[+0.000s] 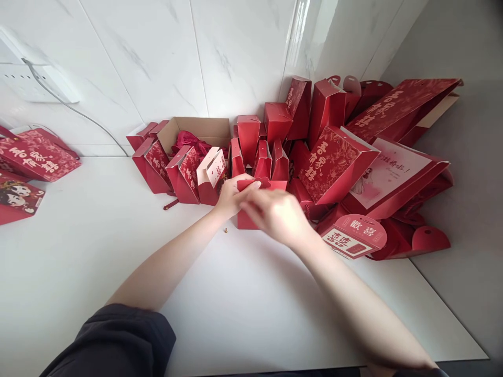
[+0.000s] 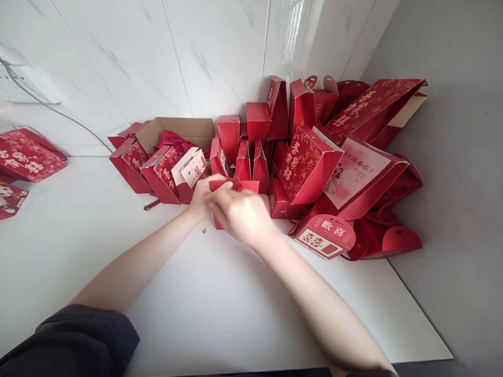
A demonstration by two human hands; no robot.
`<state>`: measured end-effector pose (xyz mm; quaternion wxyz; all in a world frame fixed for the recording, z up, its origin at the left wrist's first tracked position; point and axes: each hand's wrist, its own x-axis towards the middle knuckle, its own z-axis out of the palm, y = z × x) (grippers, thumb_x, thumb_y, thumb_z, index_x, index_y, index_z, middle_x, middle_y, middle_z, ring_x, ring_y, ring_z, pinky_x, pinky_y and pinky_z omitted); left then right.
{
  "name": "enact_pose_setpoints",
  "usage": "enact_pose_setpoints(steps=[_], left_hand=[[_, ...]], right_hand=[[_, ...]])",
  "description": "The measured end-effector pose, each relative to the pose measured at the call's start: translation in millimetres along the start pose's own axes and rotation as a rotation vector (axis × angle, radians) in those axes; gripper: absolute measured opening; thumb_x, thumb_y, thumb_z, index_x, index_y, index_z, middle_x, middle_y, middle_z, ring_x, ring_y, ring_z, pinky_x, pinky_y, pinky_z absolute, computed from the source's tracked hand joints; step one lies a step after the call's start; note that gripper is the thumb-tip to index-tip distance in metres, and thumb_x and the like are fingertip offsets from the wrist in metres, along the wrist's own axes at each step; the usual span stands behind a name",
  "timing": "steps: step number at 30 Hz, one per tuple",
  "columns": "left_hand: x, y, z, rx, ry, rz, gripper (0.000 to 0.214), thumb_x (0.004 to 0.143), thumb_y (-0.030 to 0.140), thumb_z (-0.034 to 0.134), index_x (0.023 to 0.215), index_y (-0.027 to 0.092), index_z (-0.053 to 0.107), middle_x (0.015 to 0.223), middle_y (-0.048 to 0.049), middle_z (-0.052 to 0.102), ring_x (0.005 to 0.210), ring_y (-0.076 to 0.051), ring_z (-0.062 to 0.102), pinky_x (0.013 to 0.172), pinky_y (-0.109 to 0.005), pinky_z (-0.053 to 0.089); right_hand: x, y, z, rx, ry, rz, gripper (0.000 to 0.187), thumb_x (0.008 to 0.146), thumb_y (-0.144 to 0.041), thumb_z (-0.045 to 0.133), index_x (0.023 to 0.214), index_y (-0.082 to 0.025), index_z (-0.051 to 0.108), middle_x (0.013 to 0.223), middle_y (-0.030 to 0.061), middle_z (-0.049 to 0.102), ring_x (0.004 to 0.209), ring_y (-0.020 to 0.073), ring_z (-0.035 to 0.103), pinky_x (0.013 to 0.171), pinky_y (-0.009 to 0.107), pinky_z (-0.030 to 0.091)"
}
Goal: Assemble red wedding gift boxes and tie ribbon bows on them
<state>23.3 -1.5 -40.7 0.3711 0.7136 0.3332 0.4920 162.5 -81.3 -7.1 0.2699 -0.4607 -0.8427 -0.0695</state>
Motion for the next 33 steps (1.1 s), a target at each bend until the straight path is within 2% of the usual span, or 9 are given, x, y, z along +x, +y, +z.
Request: enact_pose_setpoints(steps=[3,5,10,18,20,23,27,30,33], left_hand=[[-0.2,2.6,-0.2,0.023,0.017,-0.003,0.028,0.084,0.045,0.064,0.08,0.018,0.067,0.08,-0.0022,0.068,0.079,-0.017,0.062,0.075,-0.028,0.047],[-0.7,4.4,0.2,0.026,0.034,-0.003,0.028,0.084,0.045,0.064,0.081,0.018,0.067,0.081,-0.002,0.068,0.08,-0.017,0.062,0.075,-0.028,0.047],[-1.0,5.3,-0.4,-0.028,0.019,-0.035,0.03,0.084,0.046,0.065,0.074,0.018,0.063,0.071,0.0,0.061,0.07,-0.015,0.056,0.066,-0.026,0.044],[-2.0,5.7,0.1,-0.072,0.031,-0.066,0.031,0.082,0.048,0.066,0.073,0.018,0.062,0.068,0.0006,0.059,0.067,-0.014,0.054,0.064,-0.026,0.043],[-1.6,6.4,-0.3,-0.059,0.023,-0.058,0.03,0.084,0.047,0.064,0.077,0.018,0.064,0.073,-0.0005,0.062,0.072,-0.015,0.056,0.068,-0.027,0.045],[-0.1,4.8,-1.1,-0.064,-0.013,-0.072,0.027,0.084,0.044,0.064,0.077,0.018,0.065,0.074,-0.0007,0.063,0.072,-0.014,0.057,0.069,-0.026,0.046],[1.1,-0.3,0.2,-0.121,-0.001,-0.059,0.027,0.081,0.043,0.068,0.073,0.018,0.064,0.07,0.0003,0.062,0.069,-0.014,0.058,0.067,-0.026,0.046],[-0.4,-1.1,1.7,-0.129,0.005,-0.052,0.027,0.083,0.045,0.066,0.081,0.018,0.067,0.08,-0.0016,0.067,0.078,-0.016,0.061,0.074,-0.028,0.047],[-2.6,0.9,2.6,-0.119,0.003,-0.078,0.028,0.083,0.045,0.066,0.081,0.018,0.067,0.078,-0.001,0.065,0.075,-0.015,0.06,0.071,-0.027,0.047]], right_hand=[[-3.5,-15.3,29.8,-0.052,-0.346,-0.286,0.02,0.096,-0.011,0.043,0.09,-0.015,0.062,0.086,0.0071,0.067,0.07,0.0173,0.06,0.06,0.03,0.039],[-7.0,-22.3,53.4,-0.123,-0.415,-0.395,0.024,0.091,0.0,0.042,0.09,-0.011,0.063,0.09,0.0108,0.067,0.076,0.0192,0.062,0.065,0.032,0.042],[-16.3,-30.4,86.4,-0.144,-0.417,-0.483,0.028,0.087,0.006,0.04,0.092,-0.008,0.063,0.085,0.0113,0.065,0.079,0.0211,0.06,0.065,0.033,0.045],[-16.7,-33.4,83.5,-0.109,-0.368,-0.547,0.03,0.089,0.005,0.037,0.089,-0.012,0.061,0.085,0.0089,0.063,0.079,0.0191,0.059,0.065,0.031,0.046],[-12.6,-26.4,69.5,0.009,-0.277,-0.509,0.025,0.094,-0.002,0.038,0.092,-0.013,0.06,0.09,0.009,0.064,0.081,0.0185,0.059,0.071,0.031,0.048],[-5.9,-8.2,34.3,0.333,-0.114,-0.333,0.022,0.095,-0.007,0.038,0.101,-0.017,0.057,0.097,0.0072,0.065,0.087,0.0165,0.061,0.074,0.028,0.05],[-1.0,19.6,-7.0,0.63,0.08,-0.053,0.013,0.091,-0.012,0.048,0.092,-0.021,0.057,0.101,0.0044,0.066,0.096,0.0159,0.064,0.087,0.03,0.052],[-0.8,33.3,-14.9,0.751,0.115,0.202,0.004,0.09,-0.018,0.052,0.091,-0.021,0.054,0.094,0.0029,0.067,0.082,0.0152,0.067,0.076,0.029,0.055],[-0.9,37.9,-13.4,0.754,0.089,0.344,0.004,0.088,-0.023,0.056,0.092,-0.022,0.054,0.094,0.0017,0.068,0.062,0.0123,0.064,0.062,0.027,0.053]])
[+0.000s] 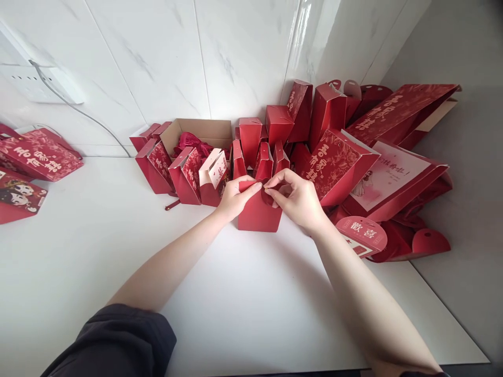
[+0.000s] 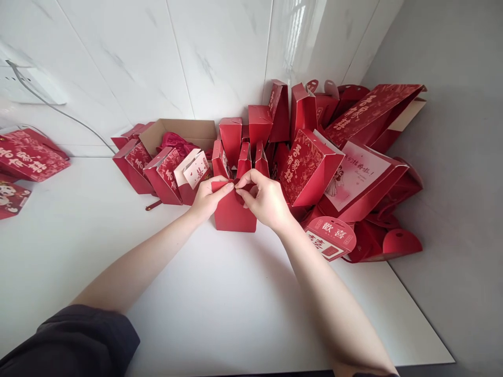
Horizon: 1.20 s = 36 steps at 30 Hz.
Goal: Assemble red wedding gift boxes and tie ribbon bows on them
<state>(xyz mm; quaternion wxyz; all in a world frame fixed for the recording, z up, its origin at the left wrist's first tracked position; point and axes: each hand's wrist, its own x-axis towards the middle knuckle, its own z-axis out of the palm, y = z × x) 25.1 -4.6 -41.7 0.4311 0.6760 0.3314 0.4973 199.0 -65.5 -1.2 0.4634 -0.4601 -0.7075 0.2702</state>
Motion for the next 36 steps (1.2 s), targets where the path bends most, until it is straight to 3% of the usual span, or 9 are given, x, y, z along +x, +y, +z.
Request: enact_pose_setpoints(steps=[8,14,20,28,32,36], left_hand=[[-2.6,2.7,3.6,-0.002,-0.003,-0.019,0.03,0.081,0.047,0.068,0.077,0.017,0.065,0.07,0.0004,0.06,0.066,-0.013,0.054,0.062,-0.025,0.043],[-5.6,6.4,6.5,0.031,-0.01,-0.004,0.031,0.083,0.047,0.066,0.077,0.016,0.064,0.073,0.0,0.06,0.068,-0.013,0.054,0.064,-0.024,0.042],[-6.8,7.8,7.9,0.038,-0.012,0.016,0.03,0.084,0.046,0.065,0.078,0.016,0.064,0.075,-0.0004,0.062,0.07,-0.013,0.055,0.067,-0.024,0.043],[-7.1,4.9,9.6,0.031,-0.006,0.035,0.027,0.082,0.043,0.068,0.083,0.016,0.068,0.08,-0.0009,0.066,0.074,-0.014,0.058,0.069,-0.024,0.045],[-7.5,5.3,9.3,0.043,-0.018,0.024,0.03,0.083,0.046,0.066,0.081,0.016,0.066,0.078,-0.0009,0.065,0.072,-0.014,0.059,0.066,-0.023,0.045],[-6.6,5.8,6.6,0.051,-0.053,0.022,0.03,0.084,0.046,0.065,0.085,0.017,0.067,0.079,-0.0012,0.066,0.074,-0.014,0.06,0.065,-0.024,0.046]], right_hand=[[0.8,-5.6,-8.3,-0.096,-0.021,0.034,0.005,0.085,-0.024,0.06,0.09,-0.023,0.06,0.067,-0.0049,0.064,0.046,0.0098,0.055,0.054,0.024,0.047],[1.4,4.8,-12.5,-0.137,-0.005,-0.07,0.009,0.084,-0.024,0.065,0.08,-0.021,0.057,0.089,-0.0002,0.071,0.052,0.0094,0.054,0.056,0.025,0.045],[2.0,6.7,-14.7,-0.224,0.001,-0.136,0.008,0.084,-0.021,0.065,0.08,-0.022,0.058,0.087,-0.002,0.072,0.058,0.0109,0.056,0.062,0.026,0.046],[-0.4,0.2,-12.6,-0.399,0.007,-0.158,0.006,0.085,-0.018,0.061,0.086,-0.023,0.059,0.085,-0.0026,0.069,0.054,0.0108,0.05,0.06,0.027,0.043],[0.7,-1.0,-10.4,-0.451,0.101,-0.174,0.01,0.083,-0.019,0.063,0.09,-0.023,0.059,0.092,0.0009,0.066,0.063,0.0139,0.054,0.061,0.028,0.044],[4.1,2.9,-11.8,-0.44,0.135,-0.22,0.016,0.081,-0.02,0.067,0.096,-0.023,0.062,0.099,0.0042,0.068,0.089,0.0226,0.061,0.079,0.036,0.047]])
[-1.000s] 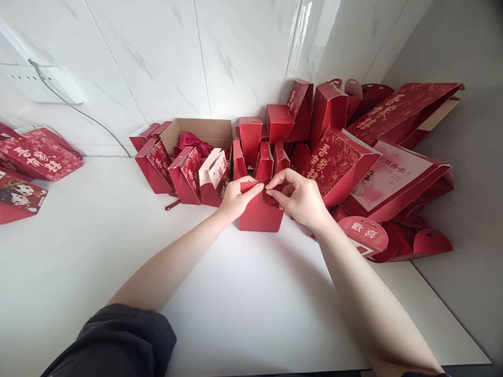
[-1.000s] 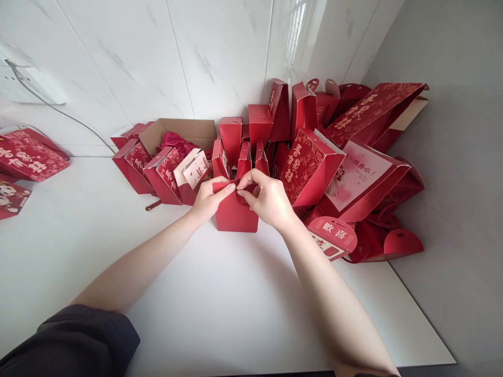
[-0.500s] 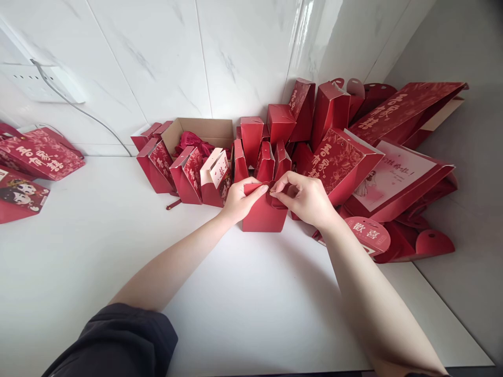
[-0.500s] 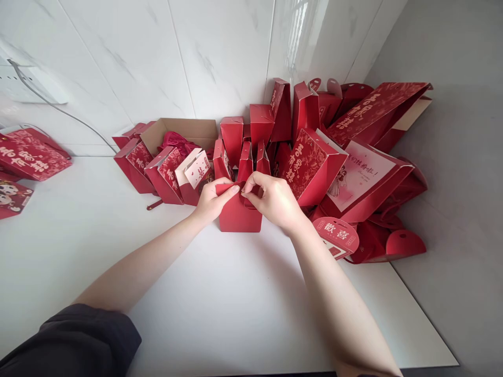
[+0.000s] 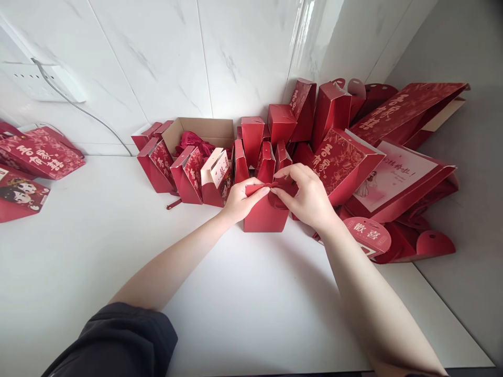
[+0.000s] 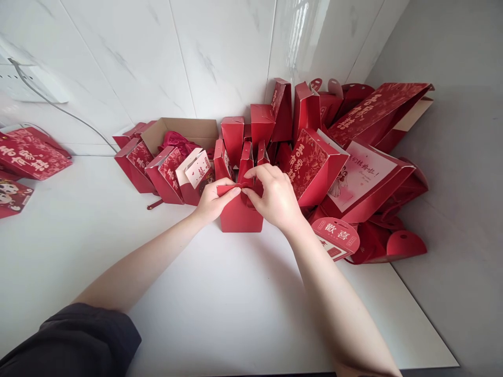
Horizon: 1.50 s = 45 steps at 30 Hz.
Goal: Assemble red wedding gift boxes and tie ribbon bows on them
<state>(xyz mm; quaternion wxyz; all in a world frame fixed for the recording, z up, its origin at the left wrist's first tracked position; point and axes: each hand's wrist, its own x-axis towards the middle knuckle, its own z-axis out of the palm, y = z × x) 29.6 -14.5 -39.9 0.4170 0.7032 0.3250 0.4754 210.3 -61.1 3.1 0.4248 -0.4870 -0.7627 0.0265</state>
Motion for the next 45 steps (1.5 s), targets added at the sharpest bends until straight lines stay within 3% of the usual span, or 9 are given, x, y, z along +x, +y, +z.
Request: enact_pose_setpoints(steps=[3,9,15,19,23,27,33,36,45], left_hand=[[0.8,0.6,-2.1,0.027,-0.025,0.002,0.028,0.082,0.044,0.068,0.088,0.017,0.069,0.083,-0.002,0.068,0.078,-0.015,0.062,0.069,-0.025,0.047],[2.6,0.1,-4.0,0.096,0.046,-0.004,0.029,0.074,0.044,0.076,0.086,0.018,0.074,0.084,-0.004,0.073,0.081,-0.019,0.067,0.078,-0.03,0.05],[7.7,-6.4,-9.5,0.04,0.198,-0.005,0.028,0.076,0.046,0.074,0.077,0.018,0.07,0.072,-0.0015,0.067,0.07,-0.016,0.062,0.065,-0.027,0.048],[11.1,-10.5,-10.7,-0.006,0.337,0.008,0.027,0.076,0.045,0.073,0.073,0.019,0.067,0.07,0.0003,0.063,0.069,-0.014,0.059,0.066,-0.027,0.048],[10.3,-9.2,-9.9,0.041,0.312,0.018,0.025,0.077,0.043,0.073,0.076,0.018,0.068,0.075,-0.0007,0.066,0.074,-0.015,0.06,0.069,-0.027,0.048],[8.1,-6.1,-10.5,0.042,0.245,-0.009,0.026,0.077,0.044,0.072,0.079,0.018,0.07,0.076,-0.0017,0.069,0.074,-0.016,0.062,0.068,-0.027,0.049],[5.0,-1.9,-11.7,0.098,0.095,-0.017,0.026,0.074,0.042,0.074,0.079,0.017,0.071,0.076,-0.0028,0.071,0.072,-0.017,0.065,0.065,-0.027,0.05],[4.7,0.0,-14.3,0.066,-0.016,-0.054,0.025,0.074,0.041,0.075,0.08,0.017,0.072,0.075,-0.0031,0.071,0.07,-0.018,0.066,0.065,-0.028,0.049],[9.4,-2.1,-26.8,-0.194,-0.391,-0.117,0.018,0.071,0.032,0.077,0.078,0.016,0.072,0.081,-0.0058,0.074,0.078,-0.019,0.069,0.073,-0.03,0.051]], right_hand=[[0.5,6.0,1.8,0.177,-0.061,0.097,0.004,0.084,-0.025,0.065,0.087,-0.022,0.067,0.09,0.0027,0.071,0.086,0.0218,0.065,0.082,0.037,0.048],[0.8,6.9,1.9,0.441,-0.162,0.244,0.015,0.086,-0.034,0.065,0.09,-0.021,0.071,0.093,0.0029,0.074,0.087,0.0193,0.067,0.08,0.032,0.05],[1.1,-7.7,-12.2,0.017,0.022,0.16,0.033,0.087,-0.047,0.063,0.069,-0.02,0.058,0.075,0.0015,0.058,0.064,0.0142,0.053,0.062,0.029,0.042],[-4.3,-17.5,4.8,-0.169,-0.072,0.056,0.029,0.084,-0.048,0.067,0.078,-0.02,0.063,0.079,0.003,0.057,0.07,0.0163,0.054,0.06,0.029,0.04],[-6.2,-16.5,20.0,-0.215,-0.181,0.092,0.014,0.087,-0.027,0.062,0.076,-0.019,0.063,0.081,0.0032,0.056,0.069,0.0159,0.053,0.059,0.029,0.039],[-2.1,-6.0,1.1,0.042,-0.148,0.08,0.014,0.091,-0.026,0.055,0.08,-0.02,0.062,0.088,0.0031,0.057,0.074,0.0155,0.056,0.068,0.029,0.045],[2.8,4.0,-28.3,0.095,-0.103,0.126,0.014,0.09,-0.031,0.057,0.081,-0.021,0.063,0.093,0.0045,0.06,0.082,0.0193,0.058,0.075,0.034,0.046],[3.8,3.3,-30.8,0.171,-0.129,0.177,0.017,0.091,-0.034,0.056,0.08,-0.021,0.06,0.085,0.0029,0.061,0.077,0.0183,0.057,0.072,0.032,0.045],[6.7,11.9,-21.9,0.802,-0.276,0.237,0.022,0.086,-0.042,0.066,0.093,-0.02,0.065,0.083,0.0016,0.062,0.069,0.0123,0.054,0.066,0.026,0.047]])
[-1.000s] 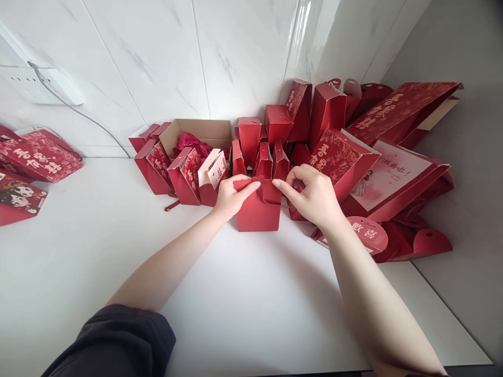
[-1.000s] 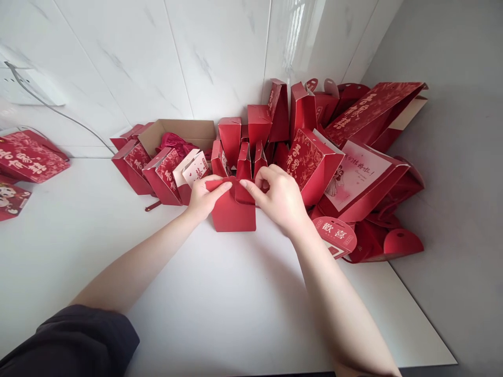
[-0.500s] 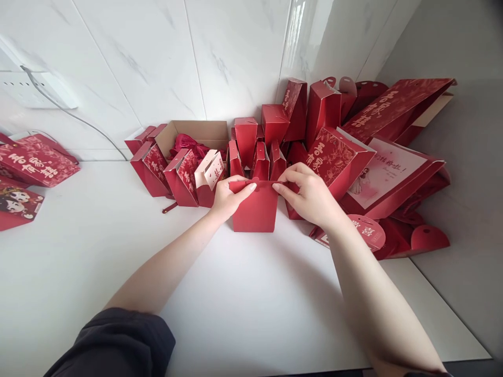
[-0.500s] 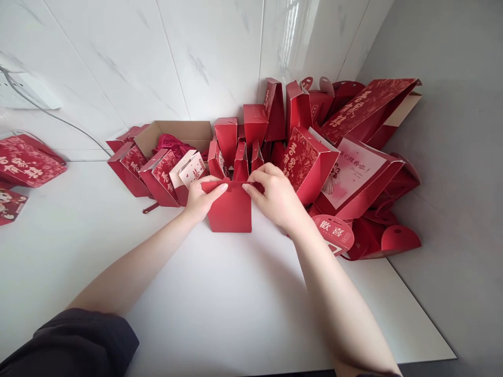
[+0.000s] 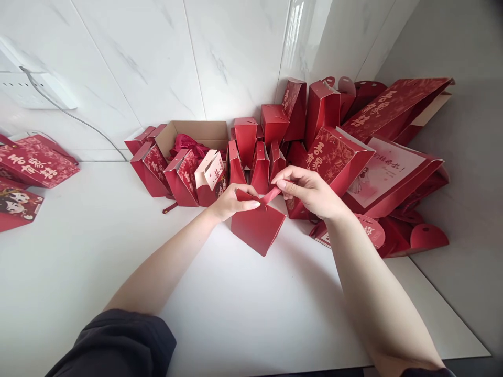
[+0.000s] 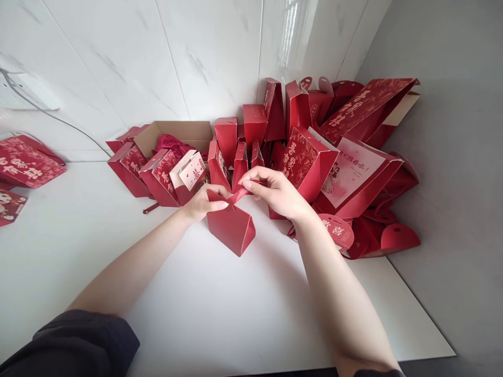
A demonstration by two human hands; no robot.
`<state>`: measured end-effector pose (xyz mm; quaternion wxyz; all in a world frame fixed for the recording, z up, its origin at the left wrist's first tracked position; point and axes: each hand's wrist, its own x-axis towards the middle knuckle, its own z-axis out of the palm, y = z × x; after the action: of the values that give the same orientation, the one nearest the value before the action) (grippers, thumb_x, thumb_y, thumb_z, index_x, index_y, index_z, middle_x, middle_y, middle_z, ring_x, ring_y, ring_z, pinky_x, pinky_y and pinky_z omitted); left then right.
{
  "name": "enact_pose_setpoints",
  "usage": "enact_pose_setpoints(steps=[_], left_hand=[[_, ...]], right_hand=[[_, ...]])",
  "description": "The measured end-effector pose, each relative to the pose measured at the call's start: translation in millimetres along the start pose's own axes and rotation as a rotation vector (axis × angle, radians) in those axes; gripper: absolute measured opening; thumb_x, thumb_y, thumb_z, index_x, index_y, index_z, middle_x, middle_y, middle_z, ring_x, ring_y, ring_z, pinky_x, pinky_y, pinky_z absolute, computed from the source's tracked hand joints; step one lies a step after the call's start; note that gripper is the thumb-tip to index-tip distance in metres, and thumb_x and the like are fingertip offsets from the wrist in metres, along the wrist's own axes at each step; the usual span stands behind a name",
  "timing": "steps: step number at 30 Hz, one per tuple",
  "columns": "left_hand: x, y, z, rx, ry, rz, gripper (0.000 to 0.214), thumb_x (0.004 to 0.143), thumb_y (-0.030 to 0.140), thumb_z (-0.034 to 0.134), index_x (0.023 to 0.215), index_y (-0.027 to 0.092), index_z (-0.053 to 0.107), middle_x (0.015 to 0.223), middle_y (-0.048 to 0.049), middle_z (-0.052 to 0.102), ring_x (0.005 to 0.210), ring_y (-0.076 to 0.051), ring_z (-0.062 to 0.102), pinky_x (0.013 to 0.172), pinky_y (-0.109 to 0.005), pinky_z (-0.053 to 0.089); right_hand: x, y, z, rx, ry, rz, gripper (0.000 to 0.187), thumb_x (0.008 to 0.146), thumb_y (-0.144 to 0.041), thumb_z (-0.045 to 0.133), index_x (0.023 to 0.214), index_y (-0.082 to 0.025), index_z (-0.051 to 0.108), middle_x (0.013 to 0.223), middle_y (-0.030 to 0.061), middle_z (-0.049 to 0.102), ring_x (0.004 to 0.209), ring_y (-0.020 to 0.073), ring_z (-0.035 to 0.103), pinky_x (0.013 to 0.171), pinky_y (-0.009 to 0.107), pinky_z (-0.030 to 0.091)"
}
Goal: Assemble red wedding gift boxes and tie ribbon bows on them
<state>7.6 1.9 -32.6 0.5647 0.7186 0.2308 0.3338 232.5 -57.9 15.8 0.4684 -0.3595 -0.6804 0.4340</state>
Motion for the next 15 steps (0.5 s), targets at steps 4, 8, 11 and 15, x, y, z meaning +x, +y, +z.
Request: enact_pose_setpoints(steps=[4,8,11,15], left_hand=[[-0.2,-1.6,-4.4,-0.081,-0.083,-0.034,0.015,0.071,0.03,0.077,0.078,0.017,0.072,0.08,-0.0056,0.075,0.077,-0.018,0.069,0.074,-0.03,0.051],[-0.6,-2.1,-6.3,-0.116,-0.134,-0.053,0.017,0.069,0.031,0.078,0.075,0.017,0.072,0.079,-0.0063,0.074,0.075,-0.019,0.068,0.073,-0.031,0.052],[-0.5,-3.8,-6.9,-0.116,-0.148,-0.05,0.022,0.065,0.035,0.08,0.075,0.017,0.072,0.079,-0.0073,0.073,0.077,-0.021,0.069,0.076,-0.034,0.053],[0.1,-8.4,-8.3,-0.124,-0.165,-0.057,0.024,0.063,0.038,0.081,0.07,0.018,0.07,0.071,-0.006,0.07,0.071,-0.02,0.067,0.072,-0.035,0.053]], right_hand=[[-1.9,1.5,-7.4,0.179,0.066,0.083,0.019,0.084,-0.04,0.069,0.091,-0.023,0.069,0.081,-0.0005,0.06,0.065,0.0098,0.054,0.066,0.025,0.05],[-1.5,5.8,-1.6,0.403,0.101,0.115,0.019,0.077,-0.036,0.076,0.091,-0.026,0.069,0.087,-0.0016,0.064,0.064,0.008,0.058,0.067,0.024,0.055],[0.3,9.2,11.0,0.41,0.067,0.155,0.025,0.073,-0.037,0.08,0.092,-0.025,0.07,0.099,0.0008,0.069,0.072,0.0106,0.065,0.073,0.027,0.06],[1.9,10.7,27.3,0.324,-0.063,0.13,0.024,0.074,-0.035,0.08,0.092,-0.022,0.073,0.089,0.0024,0.073,0.079,0.0151,0.07,0.081,0.034,0.059]])
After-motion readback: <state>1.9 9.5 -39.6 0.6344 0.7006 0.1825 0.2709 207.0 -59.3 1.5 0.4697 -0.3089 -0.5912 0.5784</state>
